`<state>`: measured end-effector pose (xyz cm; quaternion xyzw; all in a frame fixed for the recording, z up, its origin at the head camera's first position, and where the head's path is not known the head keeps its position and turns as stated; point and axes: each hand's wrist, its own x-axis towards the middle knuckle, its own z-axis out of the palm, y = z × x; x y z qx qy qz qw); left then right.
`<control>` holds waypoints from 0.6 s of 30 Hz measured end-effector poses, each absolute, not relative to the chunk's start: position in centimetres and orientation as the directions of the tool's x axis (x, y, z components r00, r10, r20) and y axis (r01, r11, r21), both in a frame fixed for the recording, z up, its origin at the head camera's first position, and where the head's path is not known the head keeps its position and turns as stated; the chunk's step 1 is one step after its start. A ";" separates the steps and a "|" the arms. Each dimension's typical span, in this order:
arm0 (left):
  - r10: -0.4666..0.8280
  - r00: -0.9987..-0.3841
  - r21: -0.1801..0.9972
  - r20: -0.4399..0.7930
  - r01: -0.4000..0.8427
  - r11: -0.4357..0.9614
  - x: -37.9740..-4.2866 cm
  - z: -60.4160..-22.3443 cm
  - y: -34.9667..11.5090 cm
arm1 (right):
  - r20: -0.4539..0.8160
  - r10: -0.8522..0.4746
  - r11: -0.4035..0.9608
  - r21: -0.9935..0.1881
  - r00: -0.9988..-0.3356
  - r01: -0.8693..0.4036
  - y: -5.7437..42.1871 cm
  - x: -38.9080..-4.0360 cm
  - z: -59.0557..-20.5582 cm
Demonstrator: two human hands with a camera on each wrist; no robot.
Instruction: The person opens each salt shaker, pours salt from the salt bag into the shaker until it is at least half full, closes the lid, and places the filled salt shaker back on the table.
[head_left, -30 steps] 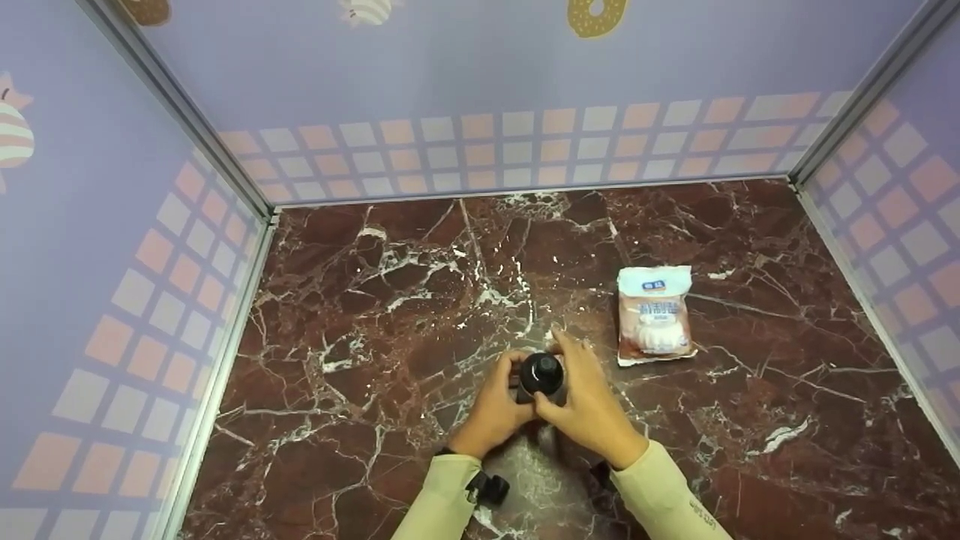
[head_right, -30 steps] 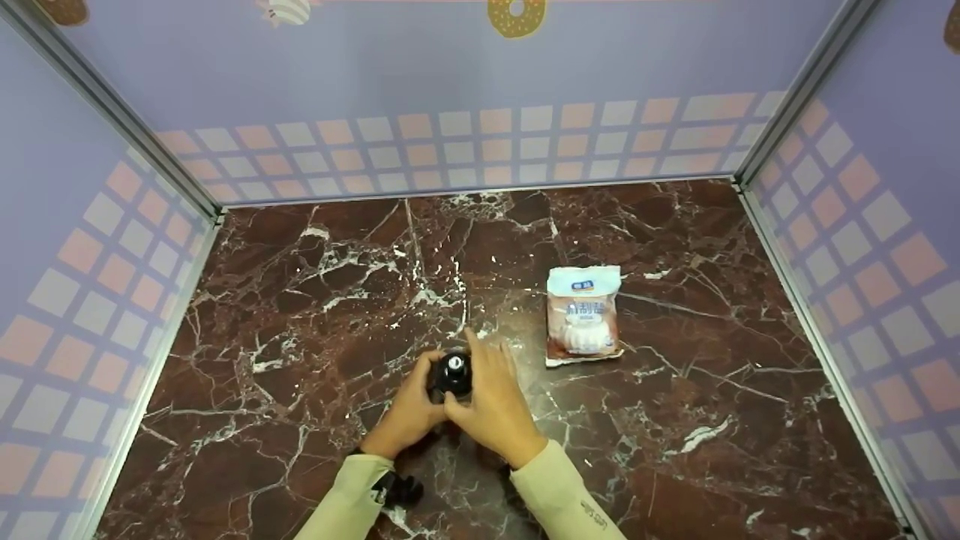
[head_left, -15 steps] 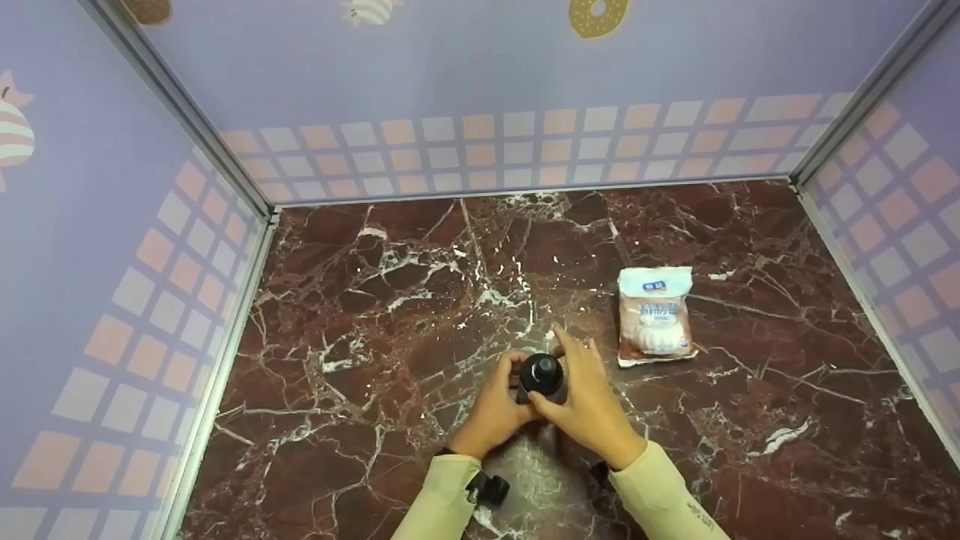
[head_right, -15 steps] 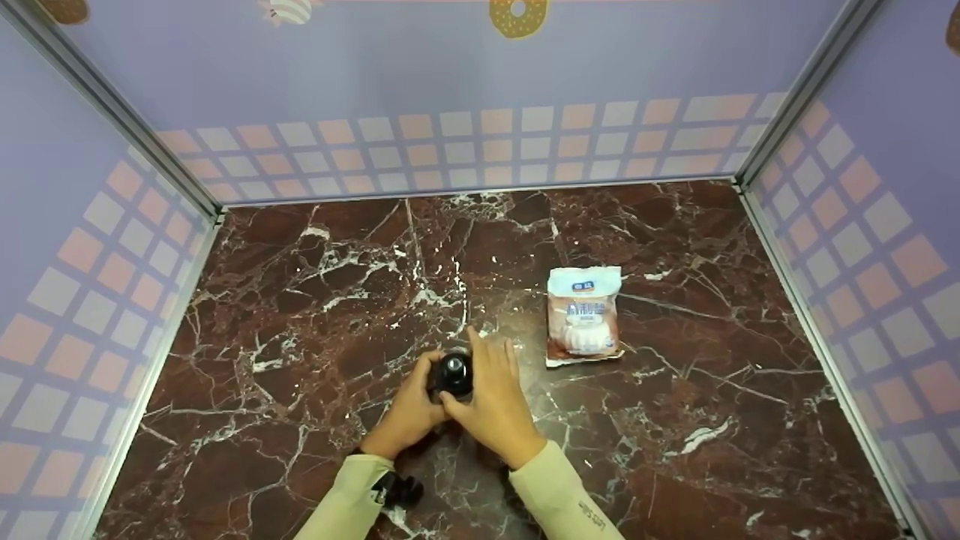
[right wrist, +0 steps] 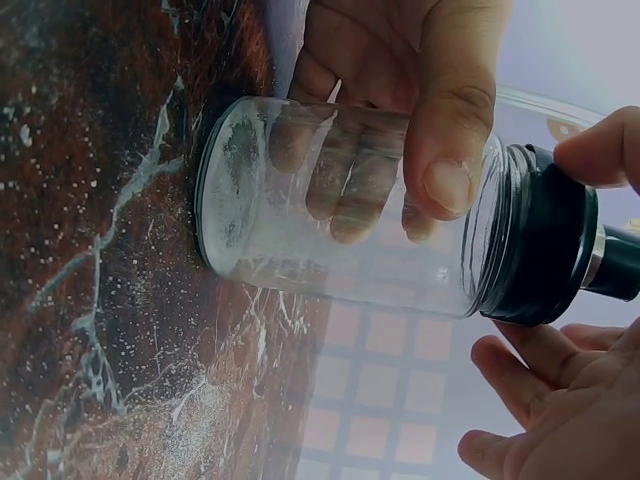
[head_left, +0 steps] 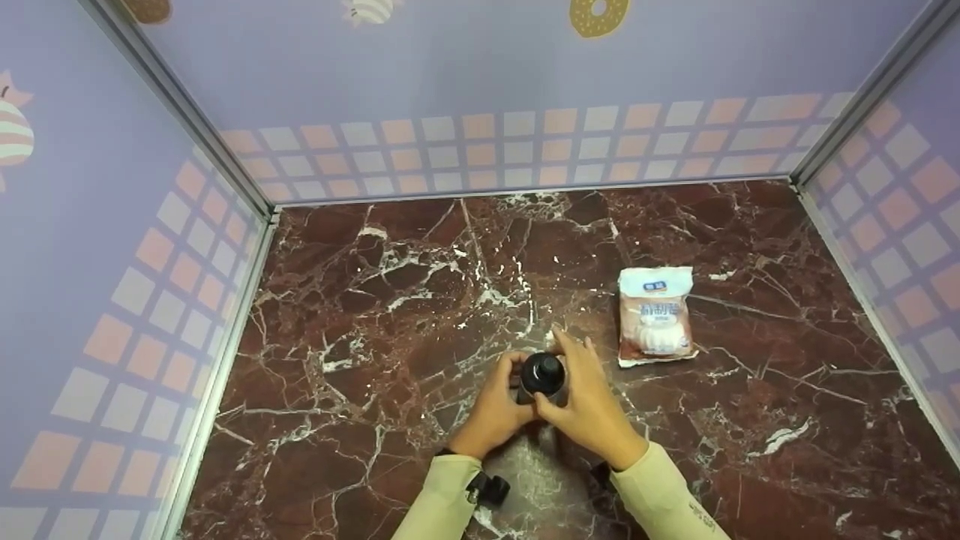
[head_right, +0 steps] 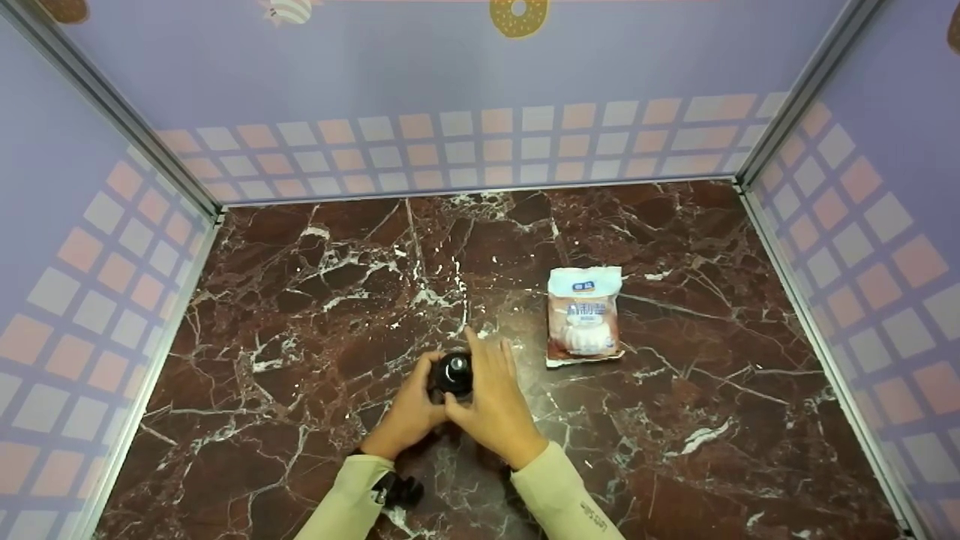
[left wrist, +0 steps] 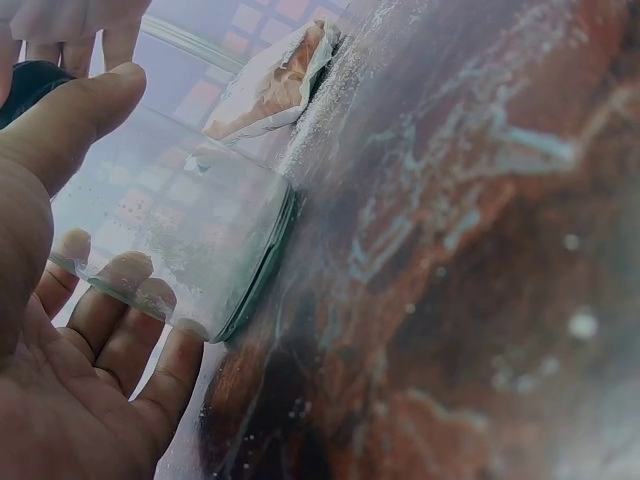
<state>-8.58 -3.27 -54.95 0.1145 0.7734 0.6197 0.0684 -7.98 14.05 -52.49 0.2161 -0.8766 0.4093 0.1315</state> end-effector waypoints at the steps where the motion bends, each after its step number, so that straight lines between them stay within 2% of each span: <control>1: 0.261 -0.964 0.973 0.040 0.097 0.211 -8.5 -54.8 -3.3 | 0.409 -0.272 0.566 -0.664 -0.871 -0.488 14.1 -8.0 -52.5; 9: 0.256 -0.966 0.968 0.044 0.104 0.228 -9.5 -58.3 -3.4 | 0.446 -0.284 0.529 -0.665 -0.849 -0.527 14.3 -8.1 -52.6; 18: 0.269 -0.962 0.968 0.050 0.113 0.223 -9.4 -58.2 -3.5 | 0.518 -0.267 0.483 -0.657 -0.813 -0.578 14.9 -8.1 -52.6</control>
